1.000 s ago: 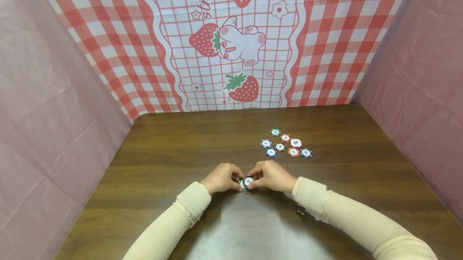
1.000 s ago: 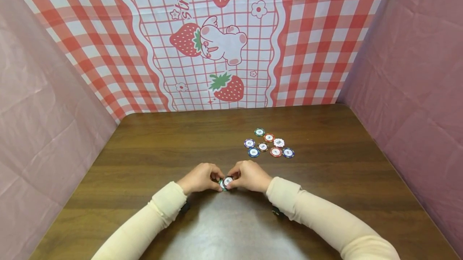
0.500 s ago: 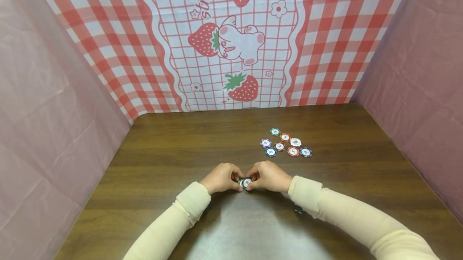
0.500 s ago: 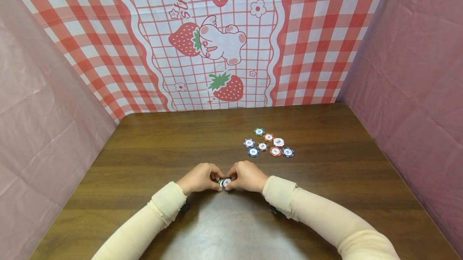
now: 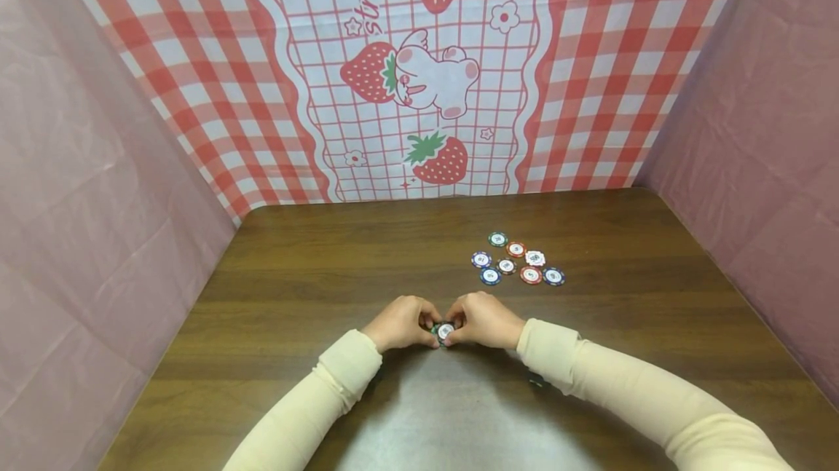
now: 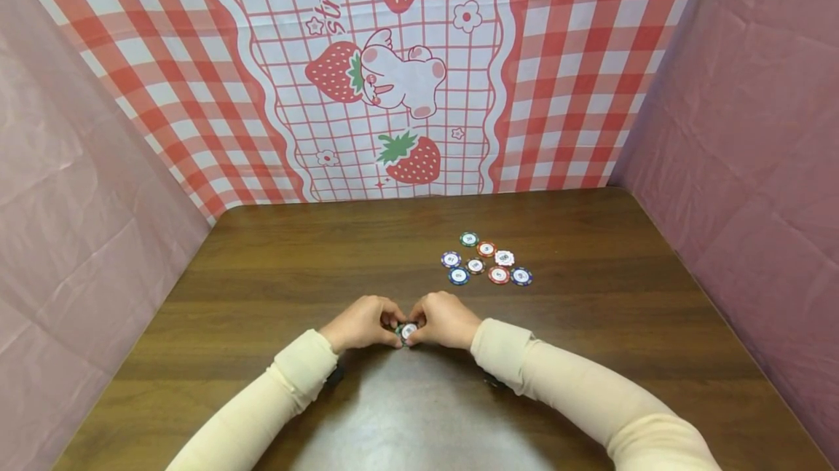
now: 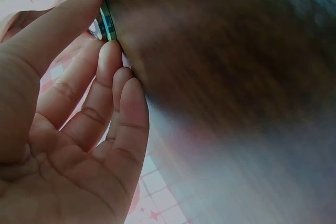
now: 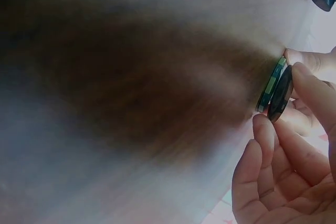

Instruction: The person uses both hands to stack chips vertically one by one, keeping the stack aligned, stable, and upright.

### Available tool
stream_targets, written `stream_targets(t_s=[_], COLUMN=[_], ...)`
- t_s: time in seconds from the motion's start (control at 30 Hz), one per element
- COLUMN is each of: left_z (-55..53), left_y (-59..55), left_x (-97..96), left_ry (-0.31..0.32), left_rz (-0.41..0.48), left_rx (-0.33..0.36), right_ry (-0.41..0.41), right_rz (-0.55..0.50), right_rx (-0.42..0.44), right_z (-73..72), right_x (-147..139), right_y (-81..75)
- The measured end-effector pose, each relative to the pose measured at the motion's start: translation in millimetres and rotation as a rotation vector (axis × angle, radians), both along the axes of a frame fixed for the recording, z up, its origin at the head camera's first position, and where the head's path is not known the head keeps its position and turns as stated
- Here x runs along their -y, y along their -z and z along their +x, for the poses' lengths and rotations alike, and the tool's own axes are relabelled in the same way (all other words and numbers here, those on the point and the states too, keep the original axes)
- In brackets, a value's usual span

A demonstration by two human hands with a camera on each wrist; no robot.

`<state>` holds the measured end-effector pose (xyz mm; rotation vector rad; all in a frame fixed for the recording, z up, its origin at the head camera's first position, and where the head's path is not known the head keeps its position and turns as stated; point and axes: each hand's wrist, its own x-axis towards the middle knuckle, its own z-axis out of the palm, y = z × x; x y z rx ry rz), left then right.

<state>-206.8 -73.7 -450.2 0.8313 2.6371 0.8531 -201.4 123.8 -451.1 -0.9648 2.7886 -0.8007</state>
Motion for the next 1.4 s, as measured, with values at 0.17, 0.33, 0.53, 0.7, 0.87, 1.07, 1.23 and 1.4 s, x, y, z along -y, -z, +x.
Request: stream_targets(t_s=[0.17, 0.33, 0.53, 0.7, 0.87, 1.07, 1.23, 1.4], left_z=[0.4, 0.6, 1.1, 0.9, 0.4, 0.4, 1.2, 1.6], left_y=[-0.3, 0.1, 0.7, 0.9, 1.0, 1.5, 1.5, 1.4], left_x=[0.5, 0.7, 0.6, 0.4, 0.4, 0.2, 0.1, 0.1], left_ry=[0.001, -0.001, -0.007, -0.008, -0.012, -0.010, -0.009, -0.002], left_rz=[0.000, 0.002, 0.018, 0.017, 0.006, 0.003, 0.002, 0.003], left_rx=[0.000, -0.007, -0.002, 0.000, -0.004, -0.013, -0.021, -0.036], right_ry=[0.013, 0.025, 0.024, 0.056, 0.066, 0.062, 0.063, 0.056], right_rz=[0.003, -0.005, -0.005, 0.027, 0.056, 0.052, 0.042, 0.028], right_rx=[-0.003, 0.018, 0.015, 0.015, -0.006, -0.031, -0.038, -0.008], right_z=[-0.9, -0.5, 0.4, 0.8, 2.0, 1.3, 0.2, -0.8], right_x=[1, 3, 6, 8, 9, 10, 10, 9], right_y=[1.3, 0.3, -0.3, -0.1, -0.8, 1.0, 2.8, 2.4])
